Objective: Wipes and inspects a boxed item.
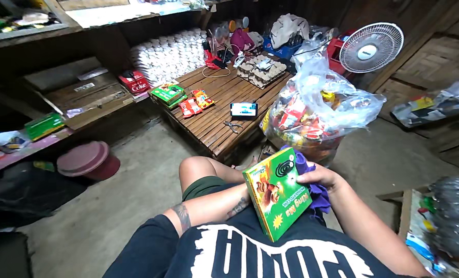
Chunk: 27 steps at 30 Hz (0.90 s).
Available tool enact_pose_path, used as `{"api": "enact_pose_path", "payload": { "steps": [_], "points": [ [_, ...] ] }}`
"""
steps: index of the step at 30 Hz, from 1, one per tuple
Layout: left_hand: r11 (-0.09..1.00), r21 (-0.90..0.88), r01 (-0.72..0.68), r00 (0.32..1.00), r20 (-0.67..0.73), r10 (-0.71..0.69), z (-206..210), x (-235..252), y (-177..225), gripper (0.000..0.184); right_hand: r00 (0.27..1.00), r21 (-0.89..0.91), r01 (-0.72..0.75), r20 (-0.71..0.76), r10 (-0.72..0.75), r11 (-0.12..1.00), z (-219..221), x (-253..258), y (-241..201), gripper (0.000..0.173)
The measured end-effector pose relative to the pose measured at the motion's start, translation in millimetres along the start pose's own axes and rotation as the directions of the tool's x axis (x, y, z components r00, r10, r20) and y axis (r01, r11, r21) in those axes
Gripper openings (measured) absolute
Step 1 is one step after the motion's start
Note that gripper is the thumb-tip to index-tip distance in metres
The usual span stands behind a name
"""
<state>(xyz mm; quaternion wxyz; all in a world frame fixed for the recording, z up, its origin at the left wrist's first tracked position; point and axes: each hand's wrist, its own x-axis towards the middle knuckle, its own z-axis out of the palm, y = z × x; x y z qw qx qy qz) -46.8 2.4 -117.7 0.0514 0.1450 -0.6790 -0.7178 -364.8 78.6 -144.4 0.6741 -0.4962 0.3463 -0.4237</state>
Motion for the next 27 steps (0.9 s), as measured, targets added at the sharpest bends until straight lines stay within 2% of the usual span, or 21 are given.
{"api": "enact_pose_path", "payload": {
  "steps": [1,2,3,4,6,9,11,14,16,18,19,20,21,23,25,27],
  "points": [
    [0.999,-0.017,0.03,0.999,0.024,-0.03,-1,2,1,0.025,1.0,-0.004,-0.001,0.017,0.001,1.0,-1,0,-1,0.034],
    [0.982,-0.135,0.13,0.991,0.005,-0.131,2,5,8,0.025,1.0,-0.009,-0.002,0.03,0.003,1.0,-2,0,-1,0.034],
    [0.934,-0.263,0.243,0.959,-0.078,-0.272,13,9,28,0.026,0.999,-0.017,-0.006,0.033,0.006,1.0,-3,0,-2,0.034],
    [0.895,-0.335,0.295,0.923,-0.144,-0.358,23,13,45,0.026,0.999,-0.027,-0.01,0.036,0.011,1.0,-4,0,-3,0.033],
    [0.868,-0.356,0.345,0.884,-0.187,-0.428,29,14,63,0.027,0.999,-0.049,-0.012,0.039,0.014,0.999,-5,0,-4,0.033],
    [0.886,-0.344,0.311,0.913,-0.151,-0.379,23,12,43,0.029,0.998,-0.054,-0.02,0.05,0.022,0.998,-4,0,-6,0.034],
    [0.892,-0.305,0.334,0.906,-0.159,-0.393,21,6,29,0.031,0.999,-0.061,-0.027,0.045,0.03,0.998,-1,0,-9,0.034],
    [0.934,-0.257,0.248,0.958,-0.08,-0.276,2,4,-18,0.03,0.998,-0.109,-0.027,0.048,0.032,0.994,2,1,-16,0.036],
    [0.953,-0.219,0.209,0.971,-0.067,-0.228,-1,4,-21,0.029,0.997,-0.133,-0.029,0.073,0.039,0.991,-2,1,-16,0.04],
    [0.941,-0.226,0.252,0.959,-0.076,-0.275,2,1,-8,0.026,0.996,-0.149,-0.03,0.082,0.043,0.988,-2,2,-17,0.042],
    [0.947,-0.188,0.262,0.951,-0.119,-0.287,8,-1,2,0.024,0.996,-0.151,-0.033,0.077,0.045,0.988,0,3,-18,0.042],
    [0.965,-0.065,0.253,0.955,-0.14,-0.26,12,-4,11,0.021,0.996,-0.153,-0.033,0.073,0.044,0.988,2,3,-19,0.042],
    [0.982,0.101,0.158,0.983,-0.107,-0.147,6,-6,2,0.022,0.996,-0.152,-0.032,0.08,0.045,0.988,4,4,-20,0.041],
    [0.918,0.396,-0.013,1.0,-0.009,0.018,-5,-5,-14,0.026,0.994,-0.17,-0.033,0.095,0.05,0.985,4,4,-22,0.042],
    [0.853,0.519,-0.051,0.999,0.031,0.041,-7,-5,-16,0.029,0.994,-0.194,-0.034,0.092,0.052,0.98,3,4,-24,0.045],
    [0.836,0.544,-0.072,0.997,0.055,0.05,-7,-6,-14,0.03,0.996,-0.21,-0.04,0.071,0.056,0.977,3,4,-24,0.046]
  ]
}}
